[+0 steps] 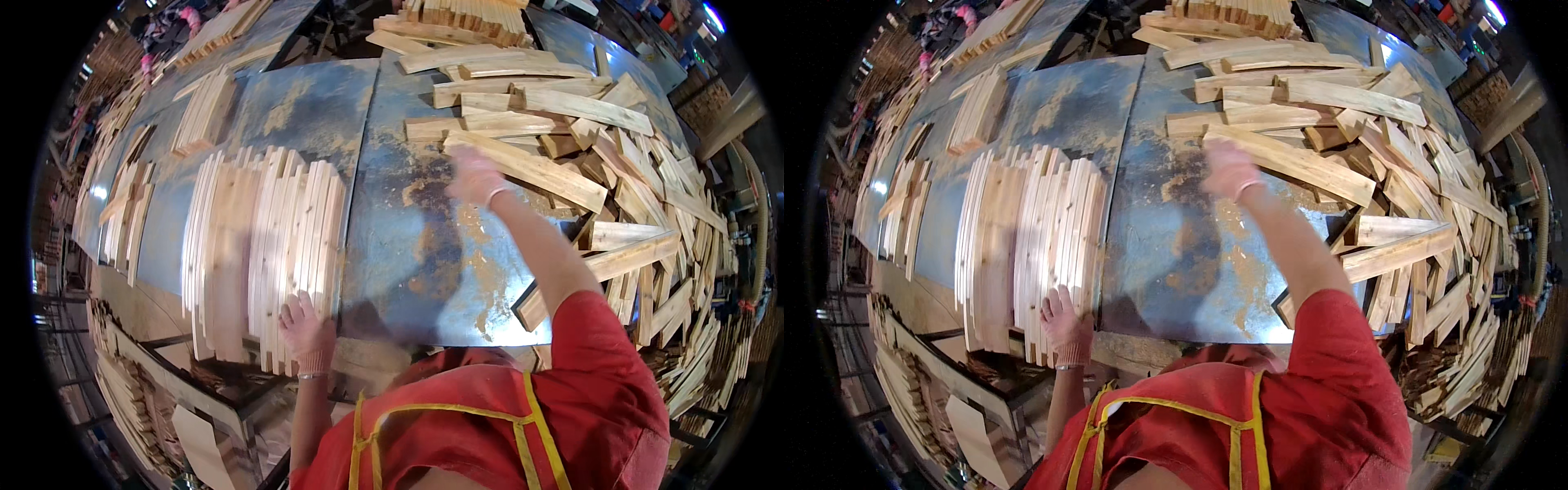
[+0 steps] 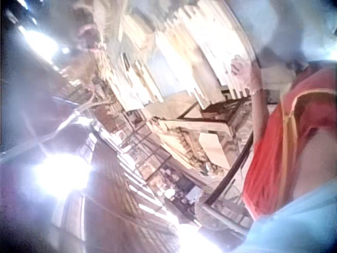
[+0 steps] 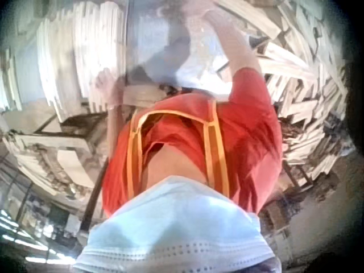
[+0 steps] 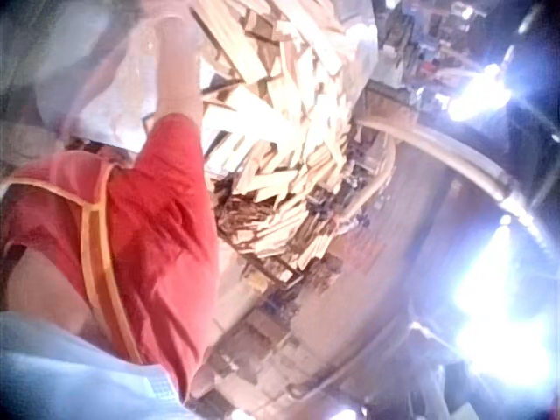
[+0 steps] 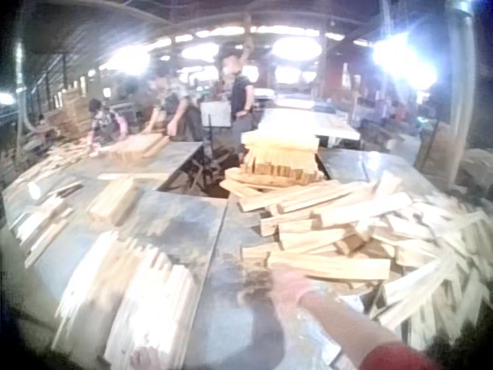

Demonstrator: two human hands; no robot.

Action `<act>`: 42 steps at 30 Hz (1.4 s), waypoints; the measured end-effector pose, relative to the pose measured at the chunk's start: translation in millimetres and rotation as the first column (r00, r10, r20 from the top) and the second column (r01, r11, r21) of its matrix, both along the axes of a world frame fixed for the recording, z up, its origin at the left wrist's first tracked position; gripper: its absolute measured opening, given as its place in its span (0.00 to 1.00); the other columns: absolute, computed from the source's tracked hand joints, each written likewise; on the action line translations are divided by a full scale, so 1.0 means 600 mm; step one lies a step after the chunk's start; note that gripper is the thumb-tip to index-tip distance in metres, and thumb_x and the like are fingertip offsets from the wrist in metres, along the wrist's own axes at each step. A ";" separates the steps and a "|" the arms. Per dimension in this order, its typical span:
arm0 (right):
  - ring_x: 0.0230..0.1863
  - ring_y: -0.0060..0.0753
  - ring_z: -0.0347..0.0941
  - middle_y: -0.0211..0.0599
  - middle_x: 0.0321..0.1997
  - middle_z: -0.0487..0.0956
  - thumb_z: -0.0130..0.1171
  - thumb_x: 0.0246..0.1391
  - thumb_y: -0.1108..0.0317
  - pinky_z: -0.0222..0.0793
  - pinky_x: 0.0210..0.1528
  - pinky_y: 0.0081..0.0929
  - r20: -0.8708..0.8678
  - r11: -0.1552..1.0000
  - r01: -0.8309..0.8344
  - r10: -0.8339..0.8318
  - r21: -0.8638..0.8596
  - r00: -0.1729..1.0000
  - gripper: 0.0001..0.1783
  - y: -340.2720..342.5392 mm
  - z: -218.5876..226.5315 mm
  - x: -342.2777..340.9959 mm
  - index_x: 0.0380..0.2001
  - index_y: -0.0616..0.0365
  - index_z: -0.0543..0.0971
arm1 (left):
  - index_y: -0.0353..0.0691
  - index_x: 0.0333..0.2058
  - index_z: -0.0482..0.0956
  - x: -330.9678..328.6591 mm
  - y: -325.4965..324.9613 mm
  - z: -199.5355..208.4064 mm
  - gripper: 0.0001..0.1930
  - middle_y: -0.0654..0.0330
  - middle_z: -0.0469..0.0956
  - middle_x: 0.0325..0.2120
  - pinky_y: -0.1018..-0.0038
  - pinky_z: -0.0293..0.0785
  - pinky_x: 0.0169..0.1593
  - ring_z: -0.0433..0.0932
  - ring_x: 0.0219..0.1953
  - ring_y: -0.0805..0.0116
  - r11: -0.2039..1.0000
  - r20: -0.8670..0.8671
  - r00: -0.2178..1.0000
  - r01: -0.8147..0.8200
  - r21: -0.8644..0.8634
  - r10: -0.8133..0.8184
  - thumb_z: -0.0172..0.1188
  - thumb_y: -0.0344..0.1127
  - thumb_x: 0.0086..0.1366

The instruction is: The person sorts wooden planks on a metal table, picking them up from a disorganized pile and arranging them into neat stacks. The person handles the wood by hand, repeatedly picking up pieces and placing them into organized piles.

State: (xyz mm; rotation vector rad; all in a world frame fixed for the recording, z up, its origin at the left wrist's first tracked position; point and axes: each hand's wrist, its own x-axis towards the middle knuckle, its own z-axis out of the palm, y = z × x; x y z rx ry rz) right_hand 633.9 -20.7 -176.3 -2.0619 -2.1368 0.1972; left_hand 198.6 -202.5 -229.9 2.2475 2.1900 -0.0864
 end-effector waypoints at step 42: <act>0.46 0.35 0.79 0.45 0.50 0.81 0.56 0.70 0.41 0.77 0.52 0.35 -0.617 0.631 -0.214 -0.532 -0.745 0.580 0.39 -0.052 -0.132 -0.342 0.68 0.62 0.69 | 0.35 0.64 0.75 0.007 0.089 0.132 0.29 0.65 0.76 0.26 0.74 0.74 0.38 0.74 0.27 0.72 0.743 0.606 -0.493 0.136 -0.655 0.625 0.50 0.54 0.80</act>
